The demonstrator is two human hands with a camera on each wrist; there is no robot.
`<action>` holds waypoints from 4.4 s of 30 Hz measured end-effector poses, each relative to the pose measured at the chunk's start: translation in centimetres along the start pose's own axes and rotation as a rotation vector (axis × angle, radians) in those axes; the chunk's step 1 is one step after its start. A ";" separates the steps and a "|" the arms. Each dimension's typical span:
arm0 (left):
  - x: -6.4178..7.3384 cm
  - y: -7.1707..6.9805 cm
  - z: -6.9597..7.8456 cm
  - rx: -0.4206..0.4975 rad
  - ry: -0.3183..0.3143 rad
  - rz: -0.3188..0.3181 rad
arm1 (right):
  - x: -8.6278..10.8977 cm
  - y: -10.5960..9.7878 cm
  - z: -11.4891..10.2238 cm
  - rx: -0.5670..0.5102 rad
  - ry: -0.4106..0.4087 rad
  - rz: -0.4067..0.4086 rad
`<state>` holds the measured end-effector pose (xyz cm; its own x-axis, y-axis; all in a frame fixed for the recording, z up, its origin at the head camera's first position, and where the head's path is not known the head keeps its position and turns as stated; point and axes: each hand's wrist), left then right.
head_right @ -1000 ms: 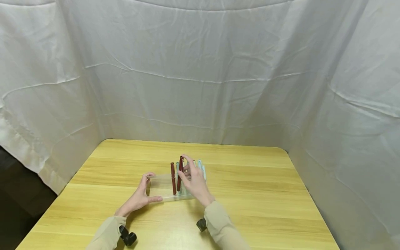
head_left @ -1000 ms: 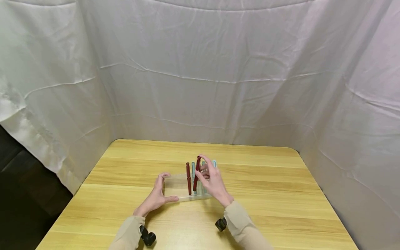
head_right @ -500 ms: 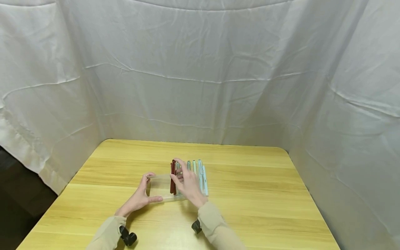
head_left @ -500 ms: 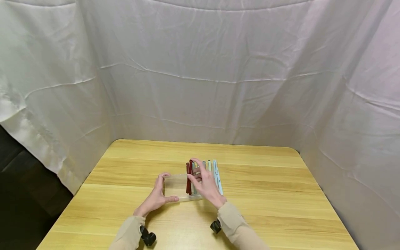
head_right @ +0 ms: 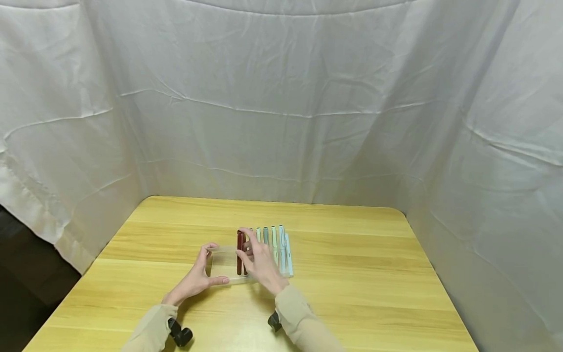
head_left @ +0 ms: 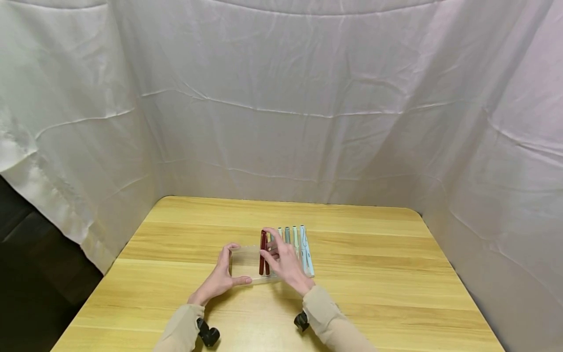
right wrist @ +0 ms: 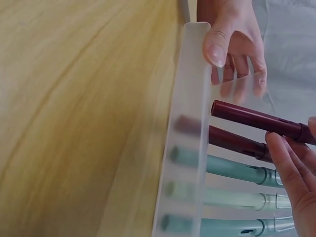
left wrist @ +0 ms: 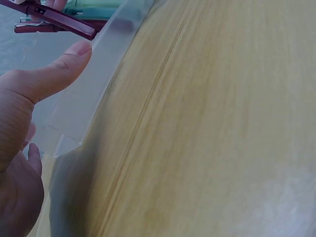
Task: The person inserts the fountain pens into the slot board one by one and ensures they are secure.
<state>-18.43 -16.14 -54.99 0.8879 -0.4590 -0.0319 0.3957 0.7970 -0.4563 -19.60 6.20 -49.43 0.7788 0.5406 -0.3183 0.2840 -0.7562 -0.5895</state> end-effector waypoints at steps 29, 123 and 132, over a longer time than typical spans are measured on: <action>0.1 0.0 0.0 0.015 0.004 -0.013 | 0.1 1.3 0.4 0.144 -0.002 -0.046; 0.0 0.1 -0.2 0.028 -0.011 -0.019 | 2.9 -3.4 2.7 -0.021 0.049 0.123; 0.0 0.0 -0.2 0.022 -0.002 -0.013 | 5.3 -6.3 5.7 -0.143 0.226 0.287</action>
<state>-18.42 -16.19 -55.18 0.8833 -0.4682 -0.0240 0.4120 0.7997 -0.4368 -20.47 15.91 -51.62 0.9369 0.2169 -0.2741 0.0996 -0.9173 -0.3854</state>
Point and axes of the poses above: each hand's wrist, its own x-axis away from the middle knuckle, its own y-axis out of the palm, z = x × y, and after that the axes turned 14 degrees about -z, right-handed
